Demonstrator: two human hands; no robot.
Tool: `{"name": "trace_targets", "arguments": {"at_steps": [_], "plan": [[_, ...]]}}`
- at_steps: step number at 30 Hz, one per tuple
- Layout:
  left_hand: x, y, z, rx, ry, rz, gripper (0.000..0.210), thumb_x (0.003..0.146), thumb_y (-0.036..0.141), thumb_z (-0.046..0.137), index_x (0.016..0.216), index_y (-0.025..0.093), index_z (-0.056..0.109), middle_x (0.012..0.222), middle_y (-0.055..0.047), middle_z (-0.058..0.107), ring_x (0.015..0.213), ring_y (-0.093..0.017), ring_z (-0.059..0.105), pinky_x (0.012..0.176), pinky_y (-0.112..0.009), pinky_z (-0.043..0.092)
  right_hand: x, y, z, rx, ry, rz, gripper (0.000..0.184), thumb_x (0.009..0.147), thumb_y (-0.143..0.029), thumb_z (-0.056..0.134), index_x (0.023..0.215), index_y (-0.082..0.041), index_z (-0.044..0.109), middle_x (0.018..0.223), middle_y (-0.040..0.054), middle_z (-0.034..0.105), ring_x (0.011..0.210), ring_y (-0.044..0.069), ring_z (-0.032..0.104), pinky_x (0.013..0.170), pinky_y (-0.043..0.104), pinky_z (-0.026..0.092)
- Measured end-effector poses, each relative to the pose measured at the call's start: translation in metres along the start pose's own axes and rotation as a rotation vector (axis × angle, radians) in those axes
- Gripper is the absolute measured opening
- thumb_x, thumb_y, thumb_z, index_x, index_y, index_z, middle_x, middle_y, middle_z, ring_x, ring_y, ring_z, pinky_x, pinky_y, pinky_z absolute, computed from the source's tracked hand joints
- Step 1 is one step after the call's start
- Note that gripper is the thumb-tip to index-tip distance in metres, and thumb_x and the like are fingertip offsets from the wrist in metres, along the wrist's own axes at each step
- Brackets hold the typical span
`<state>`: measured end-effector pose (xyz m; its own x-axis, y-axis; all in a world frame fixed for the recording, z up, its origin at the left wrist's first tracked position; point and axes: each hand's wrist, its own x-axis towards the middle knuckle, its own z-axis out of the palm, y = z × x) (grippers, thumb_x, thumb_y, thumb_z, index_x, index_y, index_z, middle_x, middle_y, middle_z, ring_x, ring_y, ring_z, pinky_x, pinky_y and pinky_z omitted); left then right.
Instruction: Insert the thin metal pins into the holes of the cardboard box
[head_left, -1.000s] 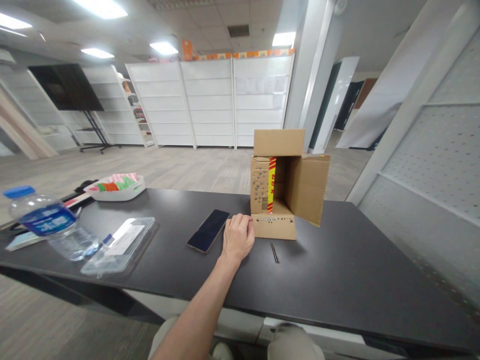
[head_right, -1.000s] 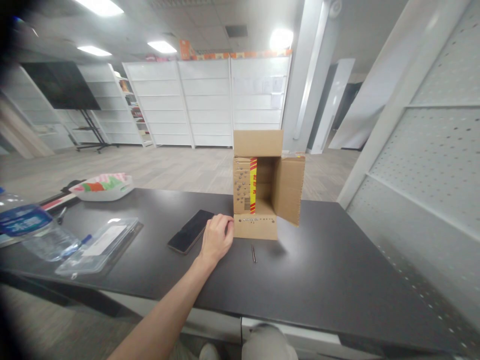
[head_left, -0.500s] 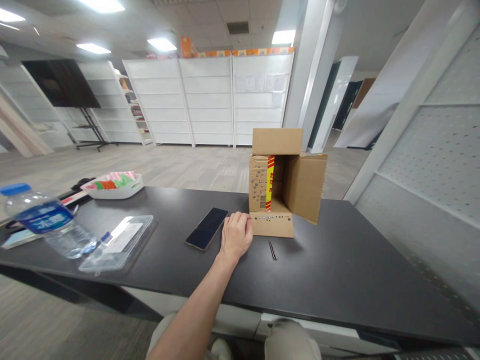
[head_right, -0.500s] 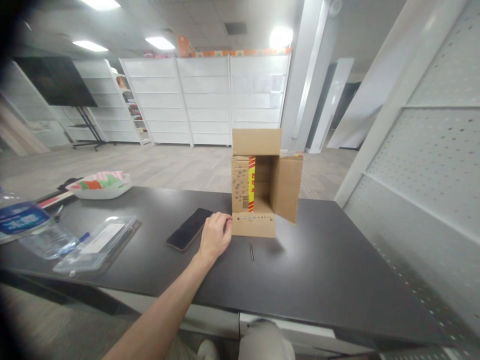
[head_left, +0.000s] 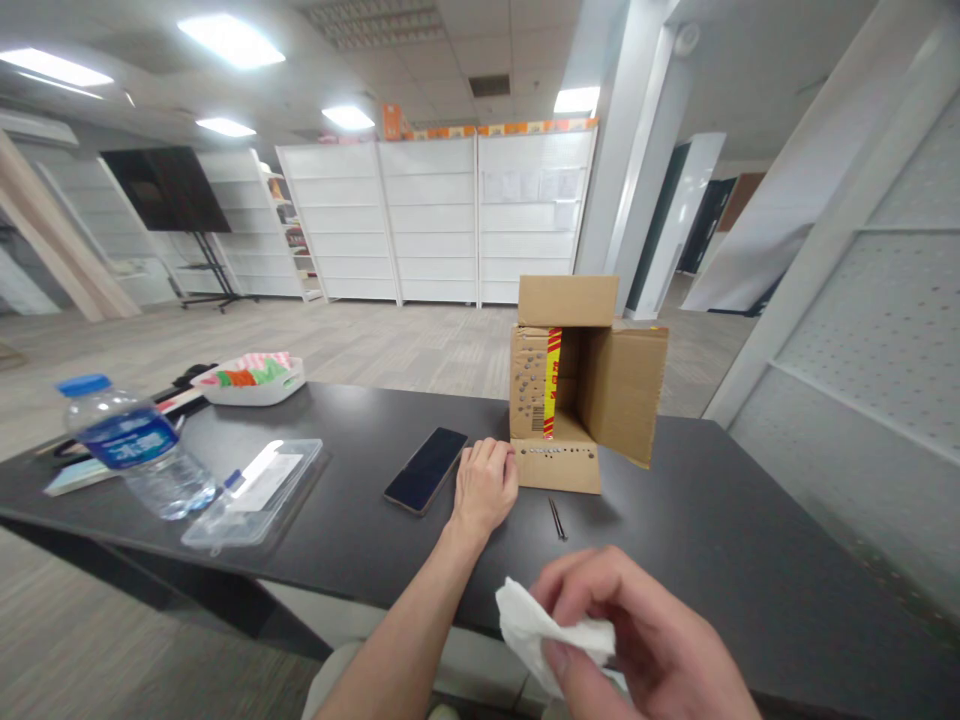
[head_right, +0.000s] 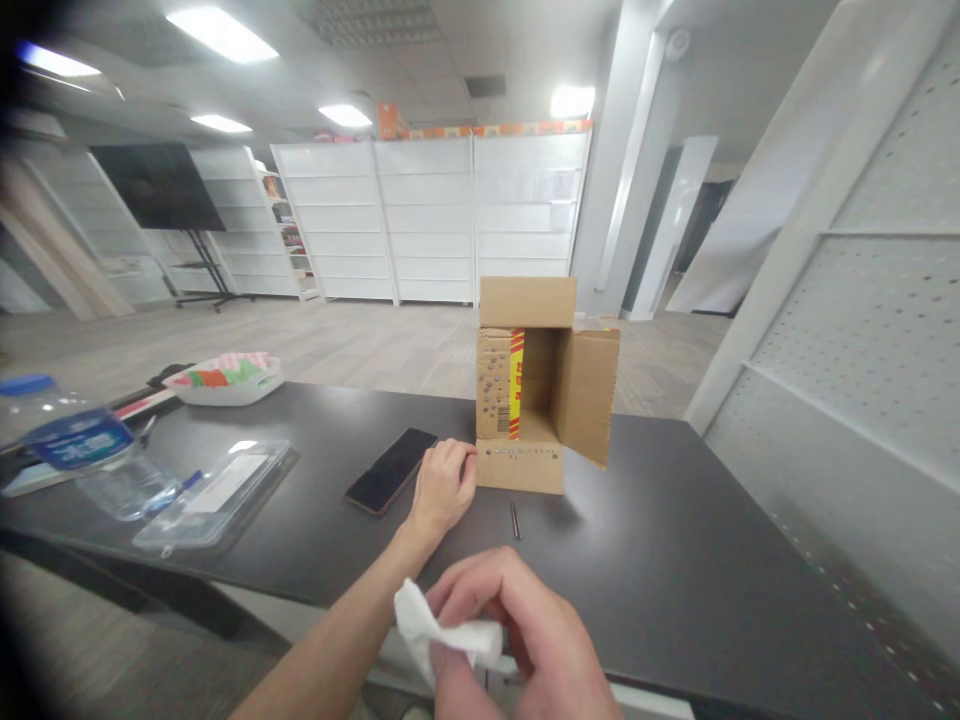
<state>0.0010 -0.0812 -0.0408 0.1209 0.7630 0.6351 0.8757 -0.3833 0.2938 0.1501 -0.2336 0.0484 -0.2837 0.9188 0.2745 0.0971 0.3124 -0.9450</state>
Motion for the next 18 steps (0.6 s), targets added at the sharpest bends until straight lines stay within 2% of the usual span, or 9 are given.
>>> {"name": "trace_targets", "arguments": {"at_steps": [3, 5, 7, 12, 15, 18], "plan": [[-0.001, 0.001, -0.001, -0.040, -0.002, -0.008, 0.015, 0.088, 0.019, 0.043, 0.085, 0.019, 0.058, 0.085, -0.004, 0.061, 0.084, -0.018, 0.053, 0.076, -0.032, 0.035, 0.012, 0.014, 0.007, -0.110, -0.006, 0.033, 0.006, 0.079, -0.025, 0.053, 0.077, -0.020, 0.053, 0.082, 0.0023, 0.061, 0.073, 0.014, 0.056, 0.065, 0.024, 0.044], [-0.002, 0.001, -0.002, -0.104, -0.014, -0.001, 0.015, 0.087, 0.019, 0.043, 0.086, 0.019, 0.058, 0.086, -0.004, 0.062, 0.085, -0.018, 0.053, 0.077, -0.032, 0.035, 0.019, 0.031, 0.004, -0.201, 0.005, 0.063, 0.004, 0.079, -0.023, 0.051, 0.077, -0.020, 0.052, 0.073, -0.0010, 0.055, 0.066, 0.012, 0.051, 0.059, 0.021, 0.040], [-0.003, 0.002, -0.005, -0.200, -0.026, 0.008, 0.015, 0.088, 0.019, 0.043, 0.087, 0.018, 0.058, 0.087, -0.004, 0.063, 0.085, -0.017, 0.054, 0.077, -0.032, 0.036, 0.027, 0.050, -0.001, -0.250, 0.018, 0.119, 0.007, 0.081, -0.025, 0.049, 0.078, -0.019, 0.051, 0.070, -0.0022, 0.052, 0.065, 0.012, 0.049, 0.058, 0.021, 0.038], [-0.012, 0.008, -0.027, -0.550, -0.043, -0.092, 0.021, 0.090, 0.024, 0.040, 0.096, 0.019, 0.060, 0.085, -0.004, 0.064, 0.083, -0.015, 0.056, 0.078, -0.030, 0.041, 0.049, 0.086, -0.008, -0.261, 0.071, 0.088, 0.007, 0.080, -0.026, 0.050, 0.081, -0.019, 0.049, 0.073, -0.0022, 0.050, 0.067, 0.013, 0.047, 0.061, 0.022, 0.037], [-0.024, 0.016, -0.045, -0.755, -0.152, -0.069, 0.024, 0.089, 0.027, 0.043, 0.105, 0.019, 0.059, 0.093, -0.005, 0.064, 0.088, -0.016, 0.058, 0.080, -0.029, 0.044, 0.061, 0.094, -0.004, -0.236, 0.077, 0.042, 0.005, 0.080, -0.024, 0.049, 0.080, -0.019, 0.048, 0.073, -0.0027, 0.051, 0.066, 0.012, 0.047, 0.061, 0.022, 0.037], [-0.038, 0.016, -0.057, -0.767, -0.193, -0.102, 0.020, 0.086, 0.026, 0.050, 0.101, 0.019, 0.061, 0.095, -0.005, 0.064, 0.090, -0.016, 0.059, 0.082, -0.028, 0.045, 0.070, 0.089, 0.006, -0.217, 0.085, 0.007, 0.005, 0.078, -0.023, 0.051, 0.082, -0.019, 0.050, 0.075, -0.0023, 0.055, 0.069, 0.013, 0.050, 0.062, 0.022, 0.038]]}}
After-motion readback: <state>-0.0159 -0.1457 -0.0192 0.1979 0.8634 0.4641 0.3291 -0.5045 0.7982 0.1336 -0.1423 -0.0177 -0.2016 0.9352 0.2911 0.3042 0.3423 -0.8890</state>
